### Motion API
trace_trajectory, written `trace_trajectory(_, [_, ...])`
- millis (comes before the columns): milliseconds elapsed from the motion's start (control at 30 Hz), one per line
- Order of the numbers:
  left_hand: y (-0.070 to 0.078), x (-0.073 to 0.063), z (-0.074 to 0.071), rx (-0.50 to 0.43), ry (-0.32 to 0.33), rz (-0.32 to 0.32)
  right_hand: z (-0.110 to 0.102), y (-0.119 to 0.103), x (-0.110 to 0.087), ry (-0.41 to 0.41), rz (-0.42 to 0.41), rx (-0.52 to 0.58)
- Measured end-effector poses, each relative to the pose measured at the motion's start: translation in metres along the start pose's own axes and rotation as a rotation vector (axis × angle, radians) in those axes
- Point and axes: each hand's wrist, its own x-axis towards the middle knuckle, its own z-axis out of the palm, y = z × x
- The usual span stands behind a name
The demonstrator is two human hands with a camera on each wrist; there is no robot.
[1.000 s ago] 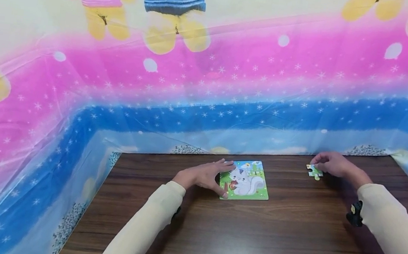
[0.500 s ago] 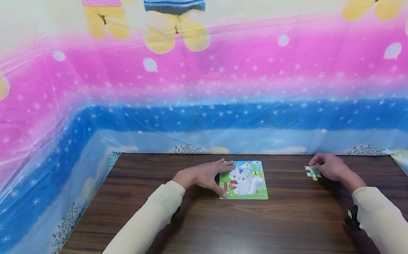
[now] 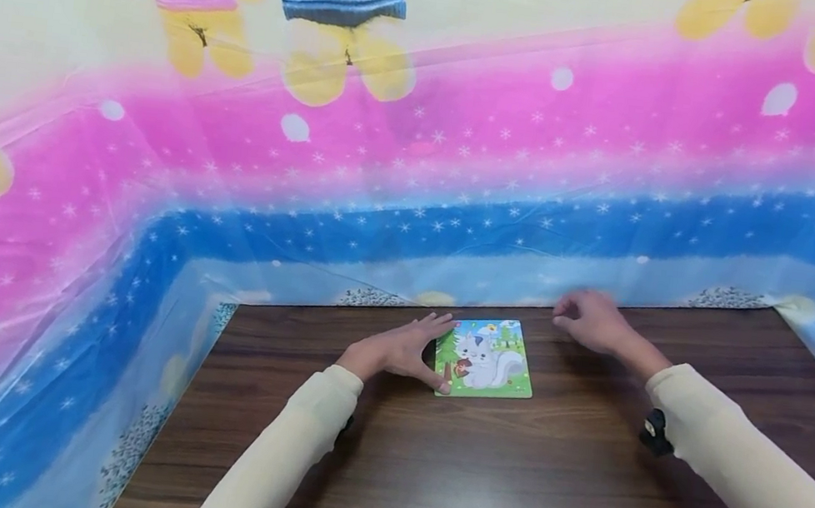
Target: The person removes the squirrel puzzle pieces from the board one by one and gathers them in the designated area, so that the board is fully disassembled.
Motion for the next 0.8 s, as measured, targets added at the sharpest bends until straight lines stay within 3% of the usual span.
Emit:
trace_trajectory(200, [0.000, -0.003, -0.001, 0.000, -0.014, -0.018, 0.028, -0.043, 0.006, -0.081, -0.088, 0.042])
trace_trajectory(367, [0.001, -0.004, -0.003, 0.013, -0.026, -0.020, 0.050, -0.064, 0.014, -0.104, -0.150, 0.033])
trace_trajectory(600, [0.004, -0.003, -0.005, 0.031, -0.045, -0.003, 0.071, -0.075, 0.033, -0.165, -0.125, 0.070])
trace_trajectory(800, [0.004, -0.007, -0.004, 0.027, -0.057, -0.004, 0.085, -0.081, 0.042, -0.177, -0.083, 0.036])
